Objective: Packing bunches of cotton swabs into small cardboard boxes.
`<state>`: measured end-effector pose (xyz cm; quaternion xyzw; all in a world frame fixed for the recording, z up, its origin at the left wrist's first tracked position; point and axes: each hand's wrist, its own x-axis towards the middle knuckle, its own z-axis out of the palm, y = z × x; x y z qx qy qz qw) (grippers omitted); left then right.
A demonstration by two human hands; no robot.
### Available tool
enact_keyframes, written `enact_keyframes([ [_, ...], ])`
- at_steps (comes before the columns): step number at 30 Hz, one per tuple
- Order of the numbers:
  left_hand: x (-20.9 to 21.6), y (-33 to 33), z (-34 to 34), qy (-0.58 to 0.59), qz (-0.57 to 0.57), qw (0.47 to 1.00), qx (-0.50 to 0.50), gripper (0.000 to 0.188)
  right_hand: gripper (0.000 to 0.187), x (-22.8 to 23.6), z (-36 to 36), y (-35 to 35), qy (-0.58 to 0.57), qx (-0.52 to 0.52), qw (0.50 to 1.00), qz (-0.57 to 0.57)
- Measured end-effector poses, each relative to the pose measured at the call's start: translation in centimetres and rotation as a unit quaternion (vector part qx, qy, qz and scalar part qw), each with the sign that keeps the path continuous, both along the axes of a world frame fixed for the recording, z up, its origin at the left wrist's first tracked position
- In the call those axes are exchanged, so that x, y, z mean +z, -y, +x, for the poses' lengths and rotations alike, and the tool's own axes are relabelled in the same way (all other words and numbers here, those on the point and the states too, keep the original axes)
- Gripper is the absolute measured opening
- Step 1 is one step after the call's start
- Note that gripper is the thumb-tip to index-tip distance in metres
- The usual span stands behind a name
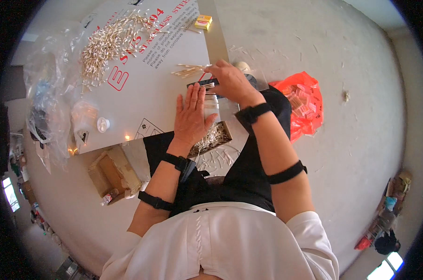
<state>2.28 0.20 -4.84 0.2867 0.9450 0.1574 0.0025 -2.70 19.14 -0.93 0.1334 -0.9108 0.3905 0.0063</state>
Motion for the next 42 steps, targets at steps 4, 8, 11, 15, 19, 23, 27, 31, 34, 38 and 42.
enact_keyframes([
  [4, 0.1, -0.5, 0.0, 0.014, 0.022, 1.0, -0.012, 0.077, 0.077, 0.3, 3.3, -1.2, -0.011, 0.044, 0.992, 0.118],
  [8, 0.1, -0.5, 0.0, 0.007, 0.018, 1.0, -0.005, 0.076, 0.079, 0.1, 3.8, -1.3, -0.007, 0.031, 0.994, 0.104],
  [11, 0.0, -0.5, -0.1, 0.011, 0.002, 1.0, -0.014, 0.073, 0.078, -0.4, 3.7, -1.6, -0.036, 0.035, 0.994, 0.101],
  [15, -0.1, -0.3, -0.2, 0.01, 0.006, 1.0, -0.014, 0.071, 0.076, -0.4, 3.7, -1.2, -0.052, 0.043, 0.99, 0.121],
  [19, -0.1, -0.4, -0.1, 0.005, 0.003, 1.0, -0.012, 0.071, 0.072, -1.2, 4.0, -0.5, -0.061, 0.031, 0.983, 0.169],
  [23, 0.0, -0.7, -0.1, 0.008, -0.002, 1.0, -0.01, 0.073, 0.055, -1.8, 4.0, -0.2, -0.128, -0.007, 0.972, 0.195],
  [27, 0.1, -1.3, -0.6, 0.001, 0.002, 1.0, -0.001, 0.076, 0.051, -2.1, 3.6, -0.5, -0.123, -0.011, 0.973, 0.197],
  [31, 0.2, -1.5, -0.6, 0.009, 0.002, 1.0, 0.003, 0.077, 0.035, -2.3, 3.9, -1.7, -0.103, -0.085, 0.984, 0.117],
  [34, 0.2, -1.3, -0.6, 0.018, -0.011, 1.0, 0.004, 0.077, 0.018, -2.5, 4.4, -3.1, -0.064, -0.209, 0.974, 0.056],
  [38, 0.0, -1.6, -0.6, 0.011, -0.002, 1.0, 0.002, 0.077, 0.017, -2.2, 4.8, -2.9, -0.034, -0.199, 0.972, 0.116],
  [42, 0.0, -2.4, -0.8, 0.008, 0.018, 1.0, -0.002, 0.077, 0.019, -1.5, 4.0, -1.0, -0.018, -0.199, 0.951, 0.238],
])
